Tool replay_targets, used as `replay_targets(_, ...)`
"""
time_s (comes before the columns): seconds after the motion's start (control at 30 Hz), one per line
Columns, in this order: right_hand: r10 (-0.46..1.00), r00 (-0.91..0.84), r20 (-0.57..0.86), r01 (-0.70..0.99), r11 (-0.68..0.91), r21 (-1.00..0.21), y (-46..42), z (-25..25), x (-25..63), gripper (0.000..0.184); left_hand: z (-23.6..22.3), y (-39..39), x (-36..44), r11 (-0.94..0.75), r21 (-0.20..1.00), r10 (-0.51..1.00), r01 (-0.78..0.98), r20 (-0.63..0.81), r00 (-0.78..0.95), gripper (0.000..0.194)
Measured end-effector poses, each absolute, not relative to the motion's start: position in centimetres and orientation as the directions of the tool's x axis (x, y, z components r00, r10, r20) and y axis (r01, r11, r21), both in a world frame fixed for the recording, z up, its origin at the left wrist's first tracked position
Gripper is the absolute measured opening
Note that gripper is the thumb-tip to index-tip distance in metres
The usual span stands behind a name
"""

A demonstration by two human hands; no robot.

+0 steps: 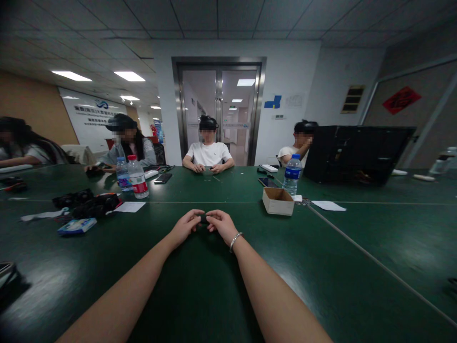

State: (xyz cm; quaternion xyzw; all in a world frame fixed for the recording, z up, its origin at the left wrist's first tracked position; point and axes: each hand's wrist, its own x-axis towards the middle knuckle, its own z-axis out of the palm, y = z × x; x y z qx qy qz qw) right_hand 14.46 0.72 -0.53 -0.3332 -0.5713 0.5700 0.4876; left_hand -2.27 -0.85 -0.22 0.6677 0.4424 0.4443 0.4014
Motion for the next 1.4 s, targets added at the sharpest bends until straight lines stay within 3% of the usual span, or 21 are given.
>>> replay_targets(0.23,0.940,-0.299,0.166,-0.175,0.117,-0.978,0.5,-0.3,14.5,0.029,-0.7,-0.6,-2.3,-0.270,0.921,0.953,0.281,0.214,0.216,0.042)
replay_targets(0.7,0.942,-0.283,0.179,-0.195,0.127,-0.973,0.7,-0.5,14.5,0.030,-0.3,-0.9,-2.2,-0.285,0.922,0.950,0.261,0.234,0.209,0.037)
replay_targets(1.03,0.925,-0.331,0.188,-0.099,0.164,-0.981,0.0,0.3,14.6,0.030,-1.1,-0.4,-2.5,-0.298,0.897,0.949,0.327,0.243,0.199,0.045)
replay_targets(1.4,0.952,-0.262,0.161,-0.174,0.117,-0.978,0.5,-0.1,14.7,0.031,-0.4,-0.7,-2.2,-0.266,0.930,0.957,0.253,0.222,0.188,0.033)
